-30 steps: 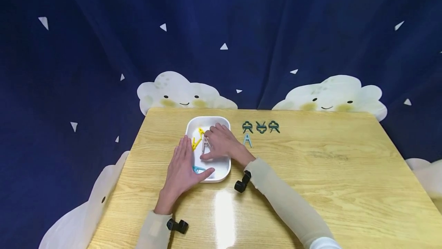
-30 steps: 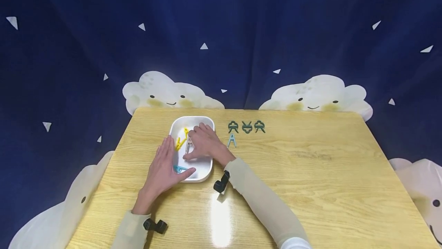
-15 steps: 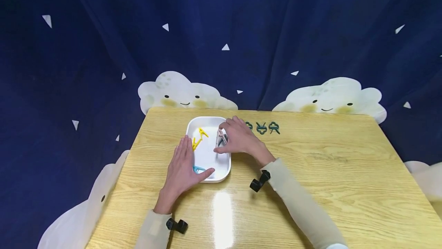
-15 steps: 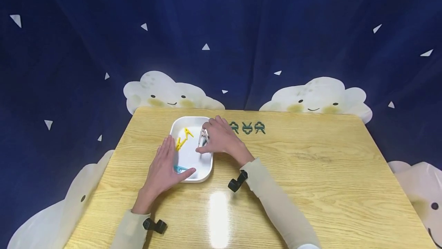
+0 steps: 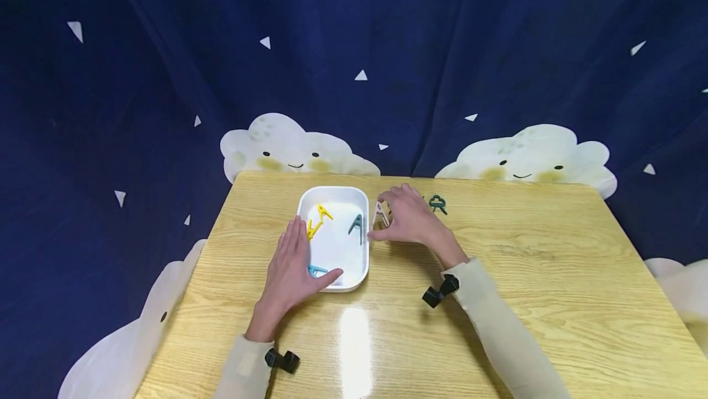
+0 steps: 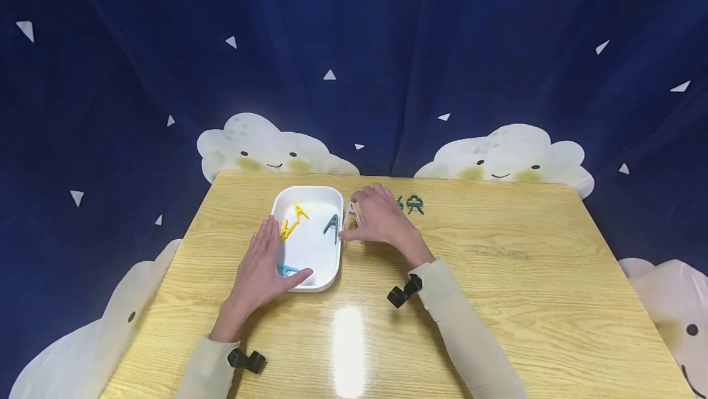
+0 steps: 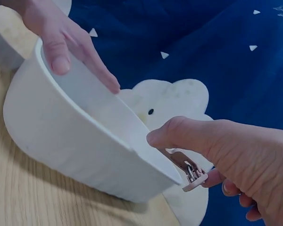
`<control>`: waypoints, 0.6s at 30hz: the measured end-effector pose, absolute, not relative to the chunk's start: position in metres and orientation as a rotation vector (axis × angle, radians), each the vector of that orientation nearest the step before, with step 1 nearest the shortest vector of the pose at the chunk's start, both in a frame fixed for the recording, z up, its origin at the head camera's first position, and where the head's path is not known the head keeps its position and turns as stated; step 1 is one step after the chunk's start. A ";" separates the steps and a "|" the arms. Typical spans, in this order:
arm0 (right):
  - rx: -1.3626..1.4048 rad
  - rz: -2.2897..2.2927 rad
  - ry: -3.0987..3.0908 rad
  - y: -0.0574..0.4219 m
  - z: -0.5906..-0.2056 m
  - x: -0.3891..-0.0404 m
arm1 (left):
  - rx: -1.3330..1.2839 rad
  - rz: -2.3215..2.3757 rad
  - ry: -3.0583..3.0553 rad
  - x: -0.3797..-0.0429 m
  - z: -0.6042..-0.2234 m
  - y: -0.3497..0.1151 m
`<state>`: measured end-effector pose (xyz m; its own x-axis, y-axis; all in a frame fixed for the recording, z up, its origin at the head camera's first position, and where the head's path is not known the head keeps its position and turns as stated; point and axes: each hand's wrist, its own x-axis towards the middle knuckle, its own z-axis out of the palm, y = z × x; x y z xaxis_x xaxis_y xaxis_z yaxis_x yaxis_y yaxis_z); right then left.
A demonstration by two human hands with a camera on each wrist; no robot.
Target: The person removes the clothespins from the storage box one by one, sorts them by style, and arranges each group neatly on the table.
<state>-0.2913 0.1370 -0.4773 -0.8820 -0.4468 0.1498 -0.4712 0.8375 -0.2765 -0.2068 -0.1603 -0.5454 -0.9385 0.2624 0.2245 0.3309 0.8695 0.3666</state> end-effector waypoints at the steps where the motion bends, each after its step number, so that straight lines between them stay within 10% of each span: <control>1: 0.731 0.469 -2.935 0.141 -0.478 -0.291 | -0.457 -0.609 -2.877 -0.207 -0.545 -0.160; 18: 0.648 0.435 -3.002 0.194 -0.506 -0.289 | -0.468 -0.606 -2.876 -0.206 -0.544 -0.161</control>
